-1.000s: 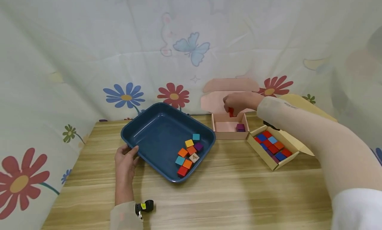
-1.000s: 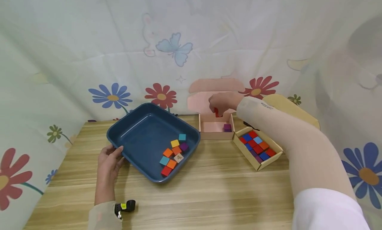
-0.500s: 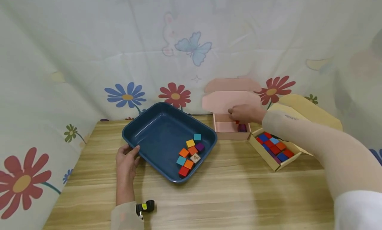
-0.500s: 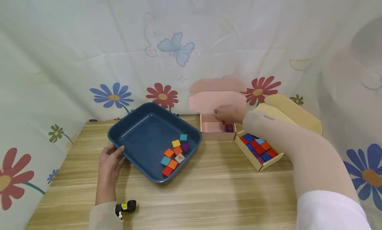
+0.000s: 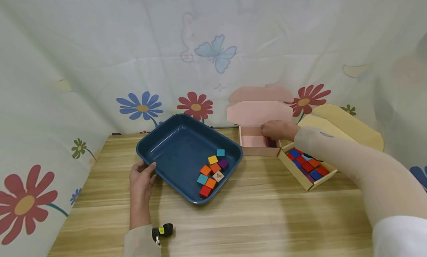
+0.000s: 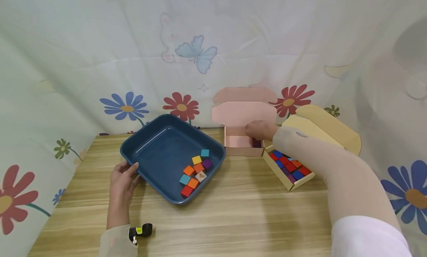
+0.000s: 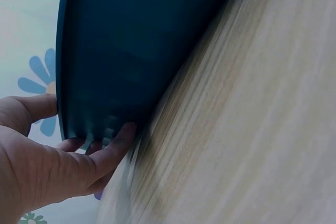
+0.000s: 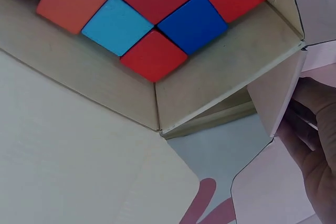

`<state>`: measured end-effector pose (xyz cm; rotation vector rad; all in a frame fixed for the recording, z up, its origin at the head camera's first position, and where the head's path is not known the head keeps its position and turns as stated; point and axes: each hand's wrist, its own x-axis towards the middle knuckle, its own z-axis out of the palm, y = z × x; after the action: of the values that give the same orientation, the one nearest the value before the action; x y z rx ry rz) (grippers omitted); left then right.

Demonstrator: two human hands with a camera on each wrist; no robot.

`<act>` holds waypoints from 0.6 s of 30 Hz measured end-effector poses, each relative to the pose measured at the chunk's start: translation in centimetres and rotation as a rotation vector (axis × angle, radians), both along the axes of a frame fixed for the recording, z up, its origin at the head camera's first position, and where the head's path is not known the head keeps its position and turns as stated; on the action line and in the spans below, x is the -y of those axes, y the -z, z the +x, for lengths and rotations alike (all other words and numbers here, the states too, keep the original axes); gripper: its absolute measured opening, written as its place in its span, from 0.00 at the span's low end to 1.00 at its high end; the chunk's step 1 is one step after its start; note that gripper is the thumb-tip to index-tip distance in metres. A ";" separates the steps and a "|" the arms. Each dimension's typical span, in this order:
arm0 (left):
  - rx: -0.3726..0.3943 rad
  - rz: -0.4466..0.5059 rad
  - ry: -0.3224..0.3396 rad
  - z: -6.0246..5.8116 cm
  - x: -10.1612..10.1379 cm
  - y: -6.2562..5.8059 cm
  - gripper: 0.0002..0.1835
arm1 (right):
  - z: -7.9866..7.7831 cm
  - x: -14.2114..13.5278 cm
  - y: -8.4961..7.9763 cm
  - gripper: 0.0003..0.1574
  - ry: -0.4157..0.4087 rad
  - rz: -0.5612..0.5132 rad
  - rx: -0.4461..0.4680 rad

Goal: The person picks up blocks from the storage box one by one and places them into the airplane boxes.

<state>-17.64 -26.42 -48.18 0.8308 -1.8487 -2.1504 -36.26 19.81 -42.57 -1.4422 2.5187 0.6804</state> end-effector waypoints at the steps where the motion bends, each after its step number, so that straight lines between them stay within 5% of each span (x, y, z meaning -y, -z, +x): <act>1: 0.000 0.000 0.002 0.0 0.0 0.0 0.34 | -0.1 0.0 0.1 0.04 0.004 -0.001 -0.003; 9: -0.002 0.014 0.007 0.0 0.0 -0.2 0.34 | 0.0 0.3 -0.3 0.04 -0.008 0.000 -0.026; 15: -0.001 0.012 0.003 0.0 0.0 -0.2 0.34 | 0.7 1.4 -2.4 0.07 -0.041 -0.055 -0.068; 18: 0.006 0.009 0.002 0.0 0.0 -0.2 0.34 | 1.2 2.2 -3.7 0.18 -0.052 -0.129 -0.053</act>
<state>-17.66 -26.42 -47.99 0.8383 -1.8447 -2.1609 -35.02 17.64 -38.90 -1.5561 2.6180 0.5806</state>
